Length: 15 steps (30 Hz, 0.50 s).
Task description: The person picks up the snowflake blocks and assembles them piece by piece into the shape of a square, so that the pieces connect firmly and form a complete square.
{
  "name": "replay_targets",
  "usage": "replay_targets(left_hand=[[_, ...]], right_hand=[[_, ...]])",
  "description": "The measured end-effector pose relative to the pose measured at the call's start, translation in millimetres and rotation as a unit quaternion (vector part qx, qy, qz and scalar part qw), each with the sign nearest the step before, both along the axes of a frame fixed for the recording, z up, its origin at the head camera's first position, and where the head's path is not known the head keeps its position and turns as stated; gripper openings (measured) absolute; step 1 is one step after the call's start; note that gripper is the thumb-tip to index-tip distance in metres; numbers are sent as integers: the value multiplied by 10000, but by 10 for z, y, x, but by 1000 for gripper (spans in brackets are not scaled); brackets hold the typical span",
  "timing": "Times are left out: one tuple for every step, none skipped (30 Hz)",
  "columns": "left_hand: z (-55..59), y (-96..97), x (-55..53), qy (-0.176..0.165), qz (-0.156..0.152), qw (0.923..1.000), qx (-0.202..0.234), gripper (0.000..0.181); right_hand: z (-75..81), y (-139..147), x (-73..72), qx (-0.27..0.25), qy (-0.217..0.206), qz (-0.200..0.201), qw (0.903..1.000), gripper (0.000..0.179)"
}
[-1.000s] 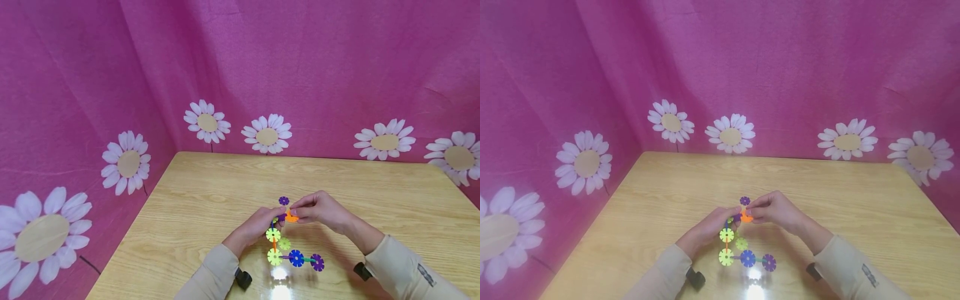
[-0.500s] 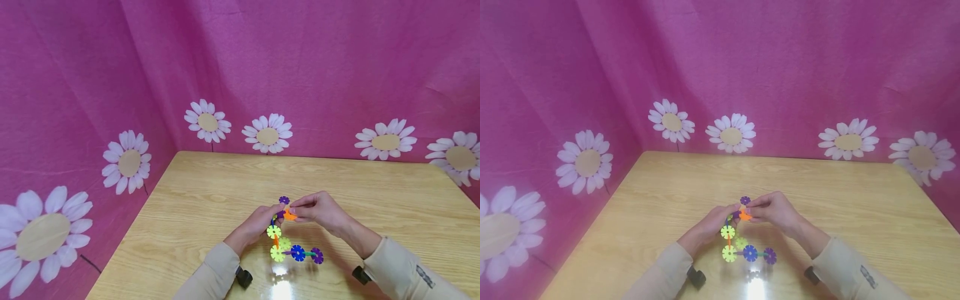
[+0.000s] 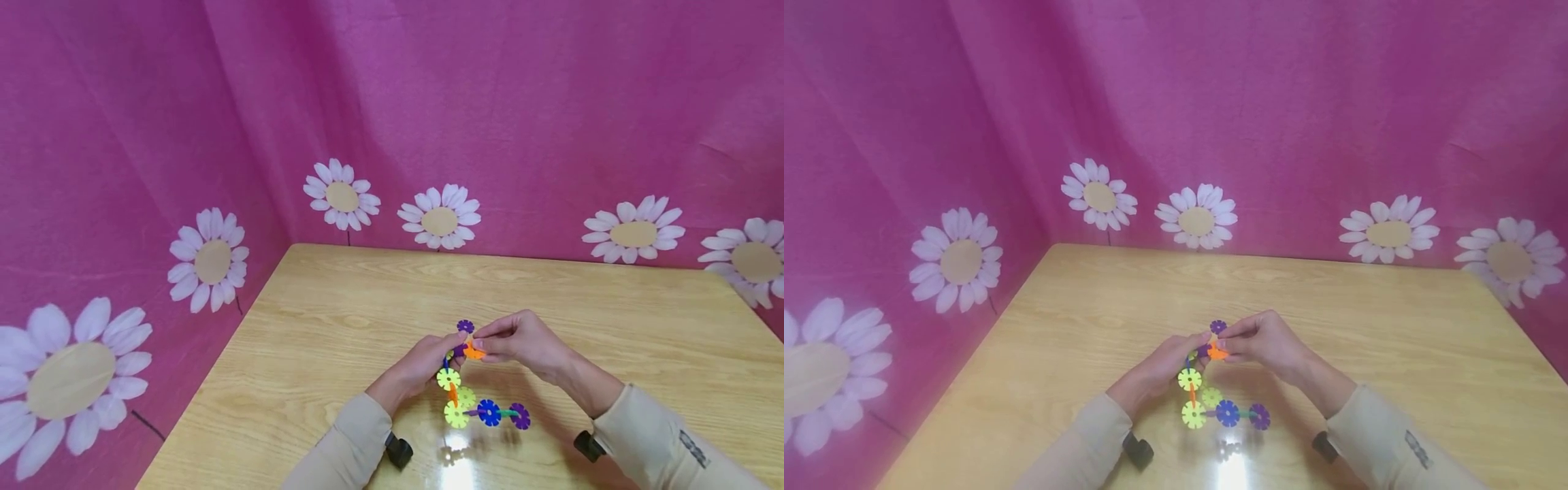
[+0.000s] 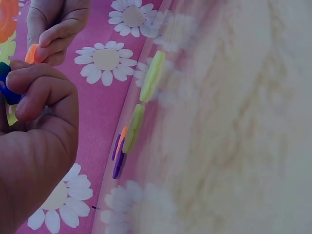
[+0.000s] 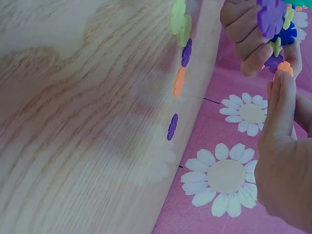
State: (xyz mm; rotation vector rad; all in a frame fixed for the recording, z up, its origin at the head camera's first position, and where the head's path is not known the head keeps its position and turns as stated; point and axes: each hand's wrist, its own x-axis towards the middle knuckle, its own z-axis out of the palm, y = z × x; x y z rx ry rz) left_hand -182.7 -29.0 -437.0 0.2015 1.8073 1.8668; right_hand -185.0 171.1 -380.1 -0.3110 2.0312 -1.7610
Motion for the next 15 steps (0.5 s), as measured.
replay_targets(left_hand=[[2, -1, 0, 12, -3, 10000, 0, 61], [4, -4, 0, 11, -7, 10000, -7, 60], [7, -7, 1, 8, -23, 10000, 1, 60], [10, -12, 3, -4, -49, 10000, 22, 60], [13, -15, 5, -5, -72, 10000, 33, 59], [16, -20, 8, -19, -100, 9999, 47, 58], [20, -22, 11, -30, -122, 9999, 45, 58], [23, -22, 14, -46, -133, 9999, 70, 57], [27, -21, 17, -49, -128, 9999, 97, 56], [29, -18, 19, -46, -121, 9998, 115, 55], [30, -14, 23, -14, -116, 9999, 107, 54], [31, -11, 28, 14, -141, 9999, 77, 54], [29, -8, 33, 35, -180, 9998, 60, 54], [24, -6, 38, 51, -217, 9997, 45, 55], [20, -5, 44, 75, -260, 9996, 28, 56]], right_hand=[[3, -1, -3, -16, 0, 19, 10000, 33], [6, -1, -6, -21, 6, 49, 10000, 33], [9, -2, -8, -22, 16, 74, 10000, 33], [10, -3, -11, -23, 14, 104, 9999, 33], [12, -3, -13, -10, 2, 118, 9999, 33], [14, -4, -14, 18, -2, 132, 9999, 32], [14, -5, -16, 47, -5, 144, 9999, 32], [14, -6, -19, 88, 8, 154, 9998, 32], [12, -7, -22, 105, 10, 159, 9998, 32], [10, -8, -24, 136, 7, 156, 9998, 32], [9, -10, -25, 161, 9, 156, 9997, 32], [5, -10, -25, 189, 5, 164, 9997, 32], [1, -10, -23, 215, 4, 182, 9996, 31], [-4, -9, -18, 230, -8, 191, 9996, 31], [-7, -8, -10, 228, -26, 199, 9995, 31]])
